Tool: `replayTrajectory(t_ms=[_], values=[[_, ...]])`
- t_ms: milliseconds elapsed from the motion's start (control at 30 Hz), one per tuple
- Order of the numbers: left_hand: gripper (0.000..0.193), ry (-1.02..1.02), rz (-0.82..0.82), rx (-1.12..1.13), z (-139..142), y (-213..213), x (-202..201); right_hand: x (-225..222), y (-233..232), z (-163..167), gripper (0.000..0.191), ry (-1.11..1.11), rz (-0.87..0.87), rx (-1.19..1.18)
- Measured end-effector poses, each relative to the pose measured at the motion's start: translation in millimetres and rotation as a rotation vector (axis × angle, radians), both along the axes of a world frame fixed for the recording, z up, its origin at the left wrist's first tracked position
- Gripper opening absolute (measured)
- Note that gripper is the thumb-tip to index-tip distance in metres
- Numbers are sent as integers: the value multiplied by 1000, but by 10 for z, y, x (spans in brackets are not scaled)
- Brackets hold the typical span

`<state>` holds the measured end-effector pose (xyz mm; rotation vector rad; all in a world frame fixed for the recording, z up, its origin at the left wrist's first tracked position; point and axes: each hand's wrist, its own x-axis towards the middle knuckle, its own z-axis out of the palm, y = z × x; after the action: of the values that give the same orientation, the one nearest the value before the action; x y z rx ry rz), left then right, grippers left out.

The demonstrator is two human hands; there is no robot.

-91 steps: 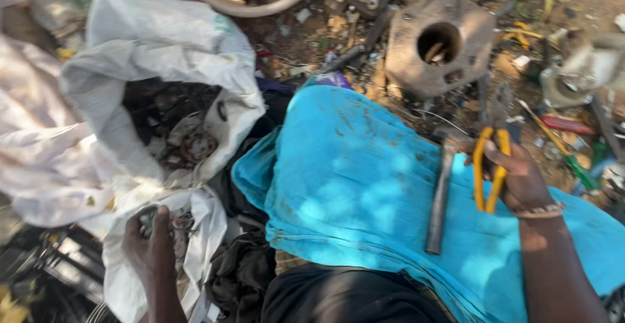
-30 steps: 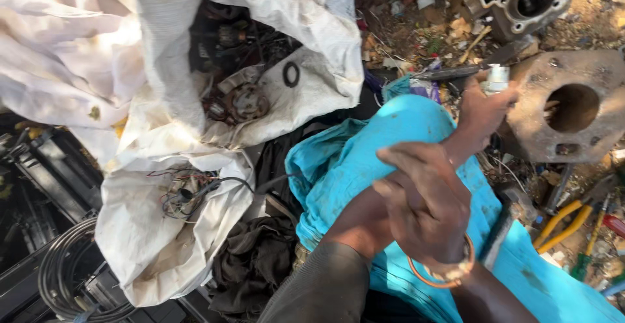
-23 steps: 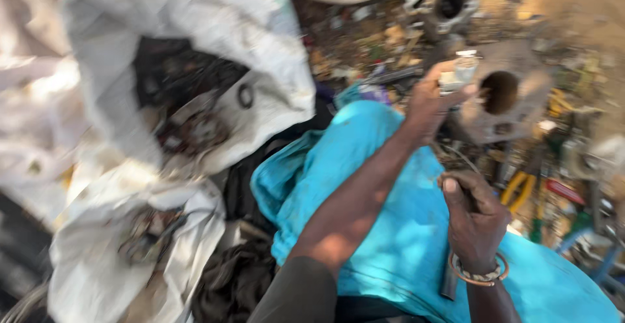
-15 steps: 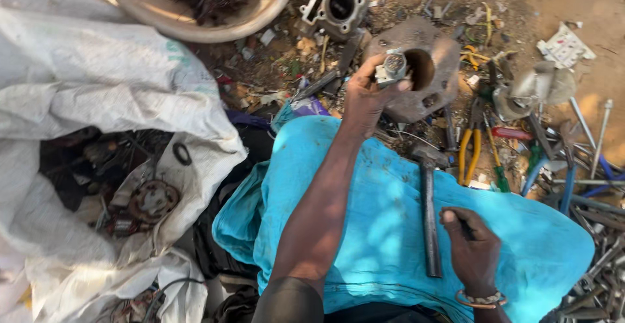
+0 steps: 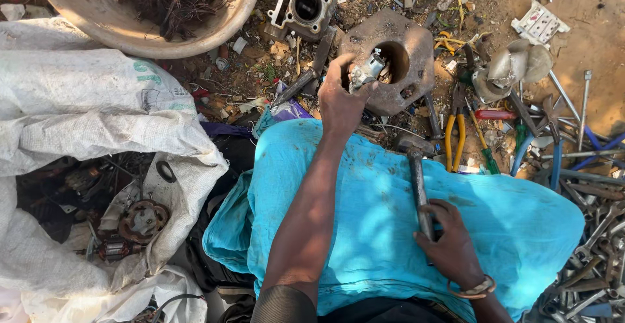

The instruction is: The person dismantles electric motor scrap on the ground, hammering armatures out of motor housings and using pliers to pull out and strip copper windings and wires, placing salvaged copper into a large bowl.

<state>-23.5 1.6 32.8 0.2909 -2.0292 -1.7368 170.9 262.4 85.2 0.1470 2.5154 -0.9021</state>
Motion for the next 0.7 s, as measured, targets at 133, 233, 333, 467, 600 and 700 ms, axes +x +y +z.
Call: replayTrajectory(t_ms=[133, 233, 333, 467, 600, 700], values=[[70, -125, -109, 302, -101, 21, -76, -171, 222, -26, 75, -303, -449, -521], [50, -112, -286, 672, -215, 43, -165, -342, 354, -122, 82, -387, -654, -978], [44, -187, -410, 858, -324, 49, -190, -489, 435, -296, 84, -454, -666, -1172], [45, -227, -477, 990, -399, 71, -203, -593, 471, -579, 79, -488, -677, -1231], [54, -320, -442, 790, -358, 161, -230, -659, 481, -772, 70, -562, -740, -1286], [67, -24, -349, -224, -286, 303, -182, -684, 468, -839, 65, -564, -813, -1248]])
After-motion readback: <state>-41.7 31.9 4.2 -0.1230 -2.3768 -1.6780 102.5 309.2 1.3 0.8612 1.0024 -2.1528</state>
